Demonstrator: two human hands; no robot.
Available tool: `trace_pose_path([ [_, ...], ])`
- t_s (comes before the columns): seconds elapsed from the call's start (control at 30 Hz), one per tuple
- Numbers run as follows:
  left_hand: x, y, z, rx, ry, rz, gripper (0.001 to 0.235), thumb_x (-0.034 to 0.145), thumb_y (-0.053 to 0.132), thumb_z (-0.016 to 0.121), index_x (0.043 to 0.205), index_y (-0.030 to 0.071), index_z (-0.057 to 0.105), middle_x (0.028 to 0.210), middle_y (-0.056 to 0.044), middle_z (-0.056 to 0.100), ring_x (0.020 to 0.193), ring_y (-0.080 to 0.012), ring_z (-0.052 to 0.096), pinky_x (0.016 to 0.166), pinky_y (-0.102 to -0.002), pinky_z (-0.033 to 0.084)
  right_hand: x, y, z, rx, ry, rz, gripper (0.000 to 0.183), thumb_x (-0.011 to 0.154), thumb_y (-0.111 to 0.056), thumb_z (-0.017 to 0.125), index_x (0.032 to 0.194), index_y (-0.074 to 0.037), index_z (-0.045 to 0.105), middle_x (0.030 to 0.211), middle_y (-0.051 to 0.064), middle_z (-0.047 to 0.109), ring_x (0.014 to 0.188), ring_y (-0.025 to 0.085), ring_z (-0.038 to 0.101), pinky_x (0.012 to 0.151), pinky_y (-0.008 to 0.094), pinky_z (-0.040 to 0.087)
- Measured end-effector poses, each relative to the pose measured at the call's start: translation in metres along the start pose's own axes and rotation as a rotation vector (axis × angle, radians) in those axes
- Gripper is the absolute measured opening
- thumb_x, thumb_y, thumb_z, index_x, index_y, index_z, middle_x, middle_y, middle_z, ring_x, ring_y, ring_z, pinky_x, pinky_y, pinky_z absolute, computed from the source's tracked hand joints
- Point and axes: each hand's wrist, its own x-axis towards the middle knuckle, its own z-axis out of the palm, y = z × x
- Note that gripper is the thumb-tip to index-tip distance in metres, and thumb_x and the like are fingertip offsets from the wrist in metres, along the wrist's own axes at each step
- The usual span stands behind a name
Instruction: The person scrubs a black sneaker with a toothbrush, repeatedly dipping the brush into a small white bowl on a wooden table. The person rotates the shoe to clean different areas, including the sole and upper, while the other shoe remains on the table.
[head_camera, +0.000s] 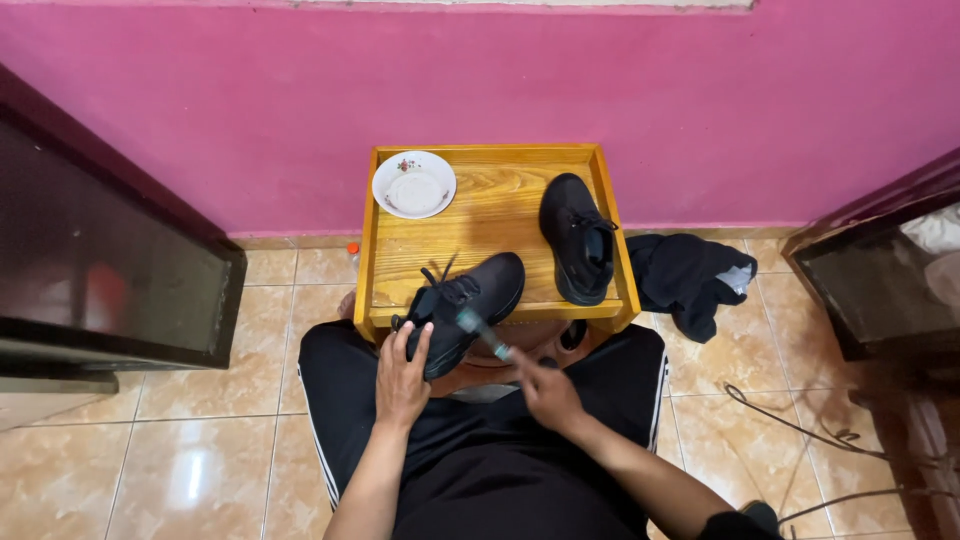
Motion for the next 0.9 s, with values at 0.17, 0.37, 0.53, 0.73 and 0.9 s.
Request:
trace_pose_path([
  [0.17,0.002,-0.003,0.008,-0.075,0.089,-0.074,0.091,0.065,-0.01,0.065,0.151,0.019,0.052,0.147,-0.022,0.041,0.124,-0.0418,0.054,0.094,-0.048,0.055,0.016,0.017,-0.001,0.093,0.128,0.062,0.045,0.103,-0.019,0.051,0.148,-0.017,0.058,0.124,0.021,0.072,0.111,0.039,0.069,0.092,0.05,0.06],
  [0.37,0.005,-0.006,-0.003,-0.259,-0.018,-0.218,0.095,0.07,-0.012,0.068,0.155,0.025,0.046,0.145,-0.026,0.044,0.122,-0.0457,0.059,0.086,-0.05,0.059,0.004,-0.015,0.005,0.026,0.035,0.053,0.047,0.102,-0.02,0.056,0.148,-0.022,0.058,0.121,0.017,0.074,0.107,0.037,0.071,0.084,0.049,0.063],
  [0.53,0.006,-0.003,0.003,-0.366,-0.05,-0.288,0.095,0.074,-0.005,0.074,0.158,0.021,0.039,0.143,-0.028,0.05,0.127,-0.0481,0.056,0.091,-0.054,0.057,0.008,-0.045,-0.008,0.091,0.014,0.113,0.05,0.104,-0.017,0.048,0.154,-0.02,0.05,0.123,0.024,0.071,0.109,0.044,0.069,0.086,0.055,0.062],
  [0.73,0.018,-0.006,0.002,-0.67,-0.179,-0.54,0.109,0.067,0.006,0.076,0.162,0.015,0.022,0.144,-0.031,0.044,0.133,-0.0537,0.048,0.103,-0.063,0.047,0.037,0.007,-0.026,0.09,0.21,0.087,0.043,0.099,-0.01,0.057,0.141,-0.017,0.066,0.127,0.019,0.07,0.118,0.037,0.065,0.101,0.05,0.054],
  [0.9,0.027,-0.004,-0.015,-0.747,-0.271,-0.641,0.119,0.071,0.042,0.087,0.164,0.019,0.016,0.146,-0.028,0.043,0.138,-0.0521,0.043,0.113,-0.063,0.037,0.03,-0.013,-0.025,0.019,0.033,-0.008,0.042,0.095,-0.015,0.066,0.134,-0.028,0.072,0.123,0.005,0.076,0.114,0.028,0.07,0.1,0.043,0.057],
])
